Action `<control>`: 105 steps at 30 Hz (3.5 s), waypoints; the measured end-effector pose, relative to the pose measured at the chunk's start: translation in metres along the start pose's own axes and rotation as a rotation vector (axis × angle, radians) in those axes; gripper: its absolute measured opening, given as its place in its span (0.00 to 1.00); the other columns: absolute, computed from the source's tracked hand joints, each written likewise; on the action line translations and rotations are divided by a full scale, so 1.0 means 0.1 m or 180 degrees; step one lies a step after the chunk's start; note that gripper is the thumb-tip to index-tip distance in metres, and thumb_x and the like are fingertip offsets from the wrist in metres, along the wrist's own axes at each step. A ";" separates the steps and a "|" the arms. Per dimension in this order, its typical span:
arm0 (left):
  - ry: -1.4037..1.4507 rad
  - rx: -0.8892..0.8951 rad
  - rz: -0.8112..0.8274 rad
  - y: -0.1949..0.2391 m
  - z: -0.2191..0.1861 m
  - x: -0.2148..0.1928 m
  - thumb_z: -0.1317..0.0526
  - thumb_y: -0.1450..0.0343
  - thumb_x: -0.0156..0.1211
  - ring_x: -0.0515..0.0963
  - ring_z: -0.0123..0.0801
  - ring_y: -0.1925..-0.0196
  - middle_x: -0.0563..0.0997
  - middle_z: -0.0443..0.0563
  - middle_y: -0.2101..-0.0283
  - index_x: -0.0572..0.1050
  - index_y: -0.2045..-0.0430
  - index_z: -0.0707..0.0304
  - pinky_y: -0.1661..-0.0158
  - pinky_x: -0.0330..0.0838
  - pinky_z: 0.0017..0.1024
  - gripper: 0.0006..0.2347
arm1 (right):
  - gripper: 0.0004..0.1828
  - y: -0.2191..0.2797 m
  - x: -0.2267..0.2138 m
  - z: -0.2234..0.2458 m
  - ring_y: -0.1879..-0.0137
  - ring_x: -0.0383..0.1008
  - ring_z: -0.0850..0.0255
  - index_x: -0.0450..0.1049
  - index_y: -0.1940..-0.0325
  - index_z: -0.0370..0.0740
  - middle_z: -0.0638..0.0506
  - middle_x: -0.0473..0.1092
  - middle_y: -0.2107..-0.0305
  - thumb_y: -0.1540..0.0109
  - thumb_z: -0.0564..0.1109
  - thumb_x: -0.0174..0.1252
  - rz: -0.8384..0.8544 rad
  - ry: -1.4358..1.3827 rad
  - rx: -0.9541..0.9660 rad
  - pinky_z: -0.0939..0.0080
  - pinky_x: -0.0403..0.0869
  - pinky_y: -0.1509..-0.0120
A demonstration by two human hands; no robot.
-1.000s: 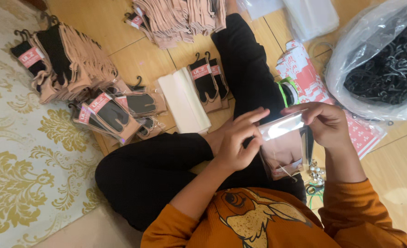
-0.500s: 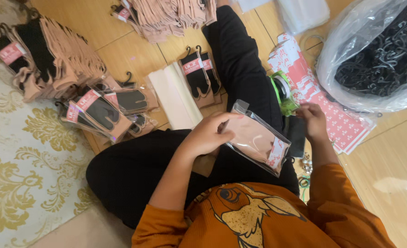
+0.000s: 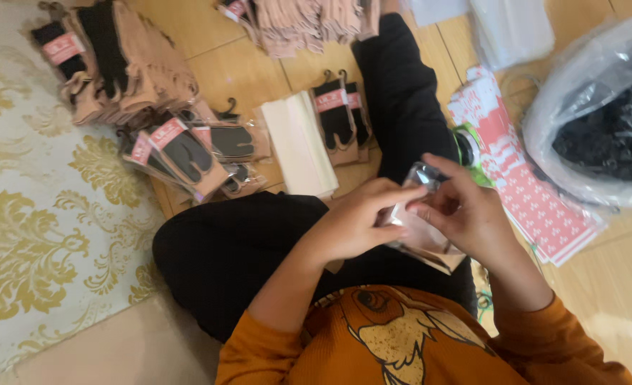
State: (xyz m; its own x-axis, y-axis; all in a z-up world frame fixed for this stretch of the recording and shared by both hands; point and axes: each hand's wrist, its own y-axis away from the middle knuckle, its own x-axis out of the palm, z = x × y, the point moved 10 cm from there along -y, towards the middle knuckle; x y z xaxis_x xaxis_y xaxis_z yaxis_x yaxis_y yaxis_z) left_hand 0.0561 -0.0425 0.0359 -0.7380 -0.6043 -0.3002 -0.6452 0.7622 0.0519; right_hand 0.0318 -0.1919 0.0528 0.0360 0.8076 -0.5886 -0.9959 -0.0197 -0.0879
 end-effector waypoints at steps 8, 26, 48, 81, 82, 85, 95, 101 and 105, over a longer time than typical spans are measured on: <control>-0.2527 -0.0482 -0.2388 1.52 -0.24 -1.59 0.59 0.33 0.66 0.75 0.36 0.61 0.76 0.40 0.51 0.83 0.53 0.29 0.57 0.70 0.37 0.16 | 0.33 -0.61 0.72 -0.80 0.65 0.79 0.51 0.71 0.36 0.60 0.56 0.76 0.79 0.45 0.50 0.71 0.0535 0.0667 0.0507 0.48 0.75 0.54; -0.1115 -0.3311 -0.2084 0.85 3.94 -1.30 0.50 0.22 0.44 0.85 0.51 0.53 0.84 0.60 0.63 0.83 0.63 0.57 0.53 0.79 0.47 0.18 | 0.27 -2.68 2.66 -3.12 0.50 0.79 0.42 0.82 0.51 0.45 0.43 0.79 0.63 0.44 0.65 0.72 -0.0114 0.0791 0.1436 0.45 0.77 0.49; 0.5541 -0.0602 -0.3823 0.60 1.80 -0.74 0.53 0.35 0.73 0.87 0.37 0.59 0.86 0.56 0.61 0.75 0.67 0.54 0.69 0.83 0.23 0.13 | 0.06 0.26 0.52 1.22 0.64 0.77 0.56 0.80 0.56 0.36 0.45 0.78 0.63 0.37 0.36 0.68 -0.0778 0.0793 -0.2497 0.57 0.70 0.60; 0.4959 -0.1208 -0.1846 0.20 1.58 0.51 0.26 0.27 0.42 0.72 0.45 0.33 0.74 0.52 0.35 0.67 0.33 0.52 0.34 0.59 0.54 0.36 | 0.44 -0.47 1.10 -0.20 0.73 0.73 0.62 0.54 0.21 0.41 0.48 0.73 0.71 0.41 0.26 0.54 0.0371 -0.1027 0.0318 0.73 0.73 0.64; 0.5167 -0.1287 -0.1900 0.18 1.70 0.63 0.27 0.26 0.43 0.76 0.41 0.40 0.77 0.48 0.39 0.68 0.36 0.52 0.38 0.64 0.50 0.34 | 0.50 -0.40 1.09 -0.23 0.79 0.72 0.58 0.49 0.19 0.47 0.45 0.73 0.75 0.43 0.24 0.53 0.0387 -0.1086 0.0390 0.68 0.71 0.72; 0.5621 -0.1445 -0.1964 -0.01 2.23 0.92 0.31 0.30 0.57 0.81 0.35 0.52 0.79 0.41 0.50 0.71 0.42 0.51 0.50 0.75 0.40 0.30 | 0.53 -0.12 0.85 -0.03 0.82 0.73 0.60 0.46 0.18 0.48 0.45 0.75 0.77 0.45 0.24 0.51 0.0586 -0.1615 0.0166 0.69 0.71 0.81; 0.5927 -0.1364 -0.1927 -0.24 2.11 1.22 0.54 0.28 0.65 0.84 0.25 0.70 0.85 0.41 0.69 0.79 0.66 0.49 0.71 0.78 0.20 0.05 | 0.34 0.59 -0.06 -0.04 0.78 0.76 0.61 0.59 0.27 0.44 0.44 0.75 0.82 0.38 0.32 0.52 0.0421 -0.1573 0.0309 0.64 0.76 0.67; 0.4289 -0.1752 -0.1987 -0.12 1.95 1.03 0.59 0.33 0.69 0.84 0.30 0.63 0.84 0.49 0.64 0.76 0.49 0.56 0.64 0.80 0.26 0.18 | 0.22 0.36 -0.74 0.10 0.74 0.66 0.65 0.67 0.81 0.33 0.51 0.66 0.83 0.31 0.37 0.49 0.0127 -0.0229 0.0099 0.67 0.64 0.62; 0.3303 -0.1669 -0.1432 -0.33 2.18 1.20 0.61 0.35 0.70 0.83 0.32 0.63 0.81 0.52 0.63 0.76 0.49 0.62 0.61 0.82 0.30 0.20 | 0.19 -0.09 0.34 -0.76 0.36 0.71 0.51 0.77 0.40 0.43 0.46 0.74 0.43 0.35 0.47 0.63 0.0268 0.0703 -0.0678 0.51 0.64 0.28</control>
State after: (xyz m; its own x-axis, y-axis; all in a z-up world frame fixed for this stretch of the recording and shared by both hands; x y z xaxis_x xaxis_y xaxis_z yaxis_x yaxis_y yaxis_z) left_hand 0.0324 -0.0896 -0.2092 -0.0847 -0.8670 0.4911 -0.7058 0.4001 0.5846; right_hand 0.0482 -0.2094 -0.0273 -0.0056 0.6508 -0.7592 -0.9573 -0.2228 -0.1840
